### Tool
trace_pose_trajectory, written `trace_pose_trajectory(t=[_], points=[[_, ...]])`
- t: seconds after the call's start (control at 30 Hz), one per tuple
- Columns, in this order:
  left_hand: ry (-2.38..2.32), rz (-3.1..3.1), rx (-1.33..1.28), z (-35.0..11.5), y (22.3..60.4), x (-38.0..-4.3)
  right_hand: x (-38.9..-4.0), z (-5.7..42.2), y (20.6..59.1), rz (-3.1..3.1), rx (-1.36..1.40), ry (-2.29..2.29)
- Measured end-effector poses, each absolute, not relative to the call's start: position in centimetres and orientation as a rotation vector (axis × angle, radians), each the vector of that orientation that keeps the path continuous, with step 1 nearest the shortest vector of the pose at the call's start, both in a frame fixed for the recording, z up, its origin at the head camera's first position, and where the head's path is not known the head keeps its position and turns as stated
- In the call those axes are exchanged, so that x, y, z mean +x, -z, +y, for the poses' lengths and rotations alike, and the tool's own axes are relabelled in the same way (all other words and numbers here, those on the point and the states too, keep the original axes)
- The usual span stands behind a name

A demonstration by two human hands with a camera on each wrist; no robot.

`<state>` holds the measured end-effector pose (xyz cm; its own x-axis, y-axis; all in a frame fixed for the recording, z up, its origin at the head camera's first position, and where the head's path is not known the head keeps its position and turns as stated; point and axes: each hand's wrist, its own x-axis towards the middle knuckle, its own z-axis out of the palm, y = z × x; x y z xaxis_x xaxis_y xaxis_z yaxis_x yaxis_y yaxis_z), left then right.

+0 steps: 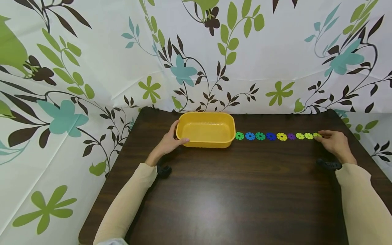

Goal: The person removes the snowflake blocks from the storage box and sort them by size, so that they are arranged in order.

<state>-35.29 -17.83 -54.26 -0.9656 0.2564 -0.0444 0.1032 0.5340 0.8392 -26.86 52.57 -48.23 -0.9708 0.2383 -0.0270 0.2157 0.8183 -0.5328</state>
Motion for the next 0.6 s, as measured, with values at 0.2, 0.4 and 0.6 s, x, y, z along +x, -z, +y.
trace_pose_trajectory(t=[0.2, 0.4, 0.6], points=[[-1.335, 2.621, 0.338, -17.1, 51.7, -33.7, -26.5, 52.3, 48.3, -2.885, -0.421, -0.860], [-1.314, 2.630, 0.353, -16.2, 48.8, -31.6, -26.4, 50.2, 48.2, -2.689, -0.456, -0.820], [-1.346, 2.647, 0.335, -17.3, 52.1, -33.8, -26.3, 47.0, 47.8, -2.630, -0.472, -0.876]])
